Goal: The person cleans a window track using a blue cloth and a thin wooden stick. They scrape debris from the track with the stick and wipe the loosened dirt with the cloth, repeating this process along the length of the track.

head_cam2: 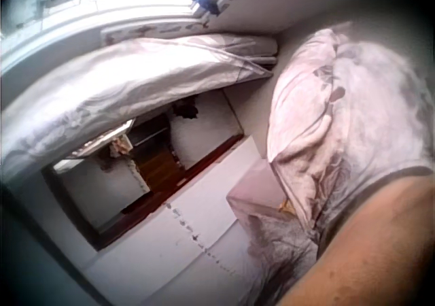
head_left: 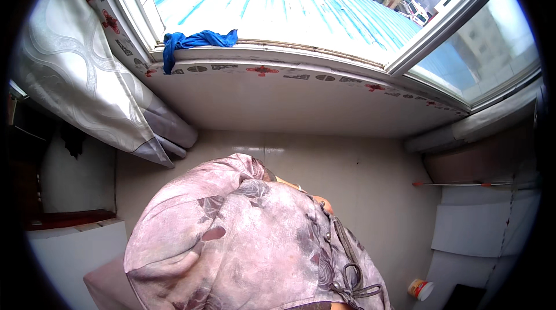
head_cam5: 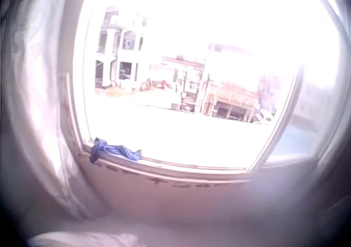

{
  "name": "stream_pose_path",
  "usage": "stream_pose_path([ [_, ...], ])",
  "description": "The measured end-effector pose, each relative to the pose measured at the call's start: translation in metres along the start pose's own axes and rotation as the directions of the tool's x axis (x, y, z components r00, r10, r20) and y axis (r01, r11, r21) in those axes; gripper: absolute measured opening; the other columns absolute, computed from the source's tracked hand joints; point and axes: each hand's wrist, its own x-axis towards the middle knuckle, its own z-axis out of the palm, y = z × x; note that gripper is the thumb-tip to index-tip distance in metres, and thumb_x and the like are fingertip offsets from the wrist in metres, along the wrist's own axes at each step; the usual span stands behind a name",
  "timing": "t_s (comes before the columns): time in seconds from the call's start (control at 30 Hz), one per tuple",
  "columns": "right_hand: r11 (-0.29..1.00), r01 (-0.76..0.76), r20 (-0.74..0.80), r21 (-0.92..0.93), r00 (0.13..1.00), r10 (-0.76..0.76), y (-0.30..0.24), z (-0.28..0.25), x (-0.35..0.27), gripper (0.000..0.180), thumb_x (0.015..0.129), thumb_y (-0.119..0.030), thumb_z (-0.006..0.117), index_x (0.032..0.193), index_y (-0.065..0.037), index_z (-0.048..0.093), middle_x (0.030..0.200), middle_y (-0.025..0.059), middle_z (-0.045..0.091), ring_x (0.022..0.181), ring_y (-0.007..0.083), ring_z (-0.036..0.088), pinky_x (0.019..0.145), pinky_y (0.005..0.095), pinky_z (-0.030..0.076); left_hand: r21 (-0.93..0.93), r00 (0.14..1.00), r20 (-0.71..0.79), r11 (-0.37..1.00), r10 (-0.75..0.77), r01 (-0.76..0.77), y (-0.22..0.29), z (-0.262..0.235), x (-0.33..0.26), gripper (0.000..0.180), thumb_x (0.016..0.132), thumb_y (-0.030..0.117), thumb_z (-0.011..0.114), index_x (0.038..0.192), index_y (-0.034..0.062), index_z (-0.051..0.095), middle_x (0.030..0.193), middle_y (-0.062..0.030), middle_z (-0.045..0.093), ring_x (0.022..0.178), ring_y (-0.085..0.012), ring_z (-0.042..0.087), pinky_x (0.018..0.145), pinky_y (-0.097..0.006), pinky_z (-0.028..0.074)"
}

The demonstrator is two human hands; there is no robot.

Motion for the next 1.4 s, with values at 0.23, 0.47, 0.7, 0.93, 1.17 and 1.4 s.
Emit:
stream_pose_path([
  [0.23, 0.999, 0.036, 0.042, -0.019, 0.999, -0.035, -0.047, 0.031, 0.031, 0.02, 0.082, -0.021, 0.061, 0.093, -0.006, 0.068, 0.096, 0.0146, 0.066, 0.089, 0.0293, 0.064, 0.083, 0.0405, 0.05, -0.001, 0.995, -0.082, 0.999, -0.054, 0.054, 0.014, -0.043, -0.057, 0.046, 0.083, 0.045, 0.056, 0.079, -0.0008, 0.052, 0.081, -0.0198, 0.056, 0.078, -0.0372, 0.054, 0.07, -0.043, 0.043],
  [0.47, 0.997, 0.055, 0.055, -0.046, 0.997, -0.053, -0.089, 0.055, 0.051, 0.02, 0.082, -0.021, 0.061, 0.094, -0.006, 0.067, 0.096, 0.0139, 0.066, 0.089, 0.0286, 0.064, 0.083, 0.04, 0.05, 0.028, 0.979, -0.203, 0.999, -0.024, 0.031, -0.034, -0.046, -0.076, 0.02, 0.086, 0.022, 0.056, 0.088, 0.0017, 0.058, 0.087, -0.0164, 0.061, 0.086, -0.0333, 0.06, 0.075, -0.042, 0.045],
  [0.7, 0.996, 0.06, 0.058, -0.062, 0.997, -0.056, -0.106, 0.069, 0.062, 0.02, 0.082, -0.02, 0.061, 0.094, -0.006, 0.067, 0.095, 0.0132, 0.066, 0.088, 0.0278, 0.064, 0.082, 0.0395, 0.05, -0.05, 0.975, -0.209, 0.997, -0.074, 0.065, -0.042, -0.053, -0.109, 0.022, 0.089, 0.024, 0.055, 0.095, 0.0032, 0.06, 0.09, -0.0143, 0.063, 0.087, -0.0299, 0.061, 0.076, -0.04, 0.046],
  [0.93, 0.999, 0.019, 0.04, -0.034, 0.999, -0.018, -0.094, 0.08, 0.061, 0.02, 0.082, -0.02, 0.06, 0.095, -0.006, 0.066, 0.095, 0.0125, 0.066, 0.087, 0.0271, 0.064, 0.081, 0.039, 0.05, -0.203, 0.968, -0.159, 0.966, -0.196, 0.162, -0.019, -0.075, -0.134, 0.024, 0.091, 0.026, 0.055, 0.102, 0.0047, 0.061, 0.093, -0.0121, 0.065, 0.089, -0.0265, 0.062, 0.078, -0.039, 0.047],
  [1.17, 0.996, -0.088, 0.013, -0.025, 0.996, 0.088, -0.05, 0.082, 0.029, 0.02, 0.082, -0.02, 0.06, 0.096, -0.006, 0.066, 0.094, 0.0118, 0.066, 0.087, 0.0264, 0.064, 0.081, 0.0384, 0.05, -0.051, 0.958, -0.146, 0.969, -0.246, 0.241, -0.147, -0.034, -0.179, 0.031, 0.093, 0.029, 0.051, 0.111, 0.0057, 0.06, 0.103, -0.0132, 0.065, 0.1, -0.0283, 0.061, 0.086, -0.041, 0.047],
  [1.4, 0.979, -0.203, -0.003, 0.0, 0.979, 0.203, -0.017, 0.089, 0.002, 0.02, 0.082, -0.019, 0.06, 0.096, -0.006, 0.065, 0.094, 0.0111, 0.066, 0.086, 0.0257, 0.064, 0.08, 0.0379, 0.051, 0.303, 0.883, 0.237, 0.894, -0.406, 0.33, -0.17, -0.004, -0.178, 0.036, 0.09, 0.029, 0.05, 0.117, 0.0066, 0.059, 0.112, -0.0165, 0.063, 0.109, -0.0323, 0.058, 0.091, -0.043, 0.046],
])
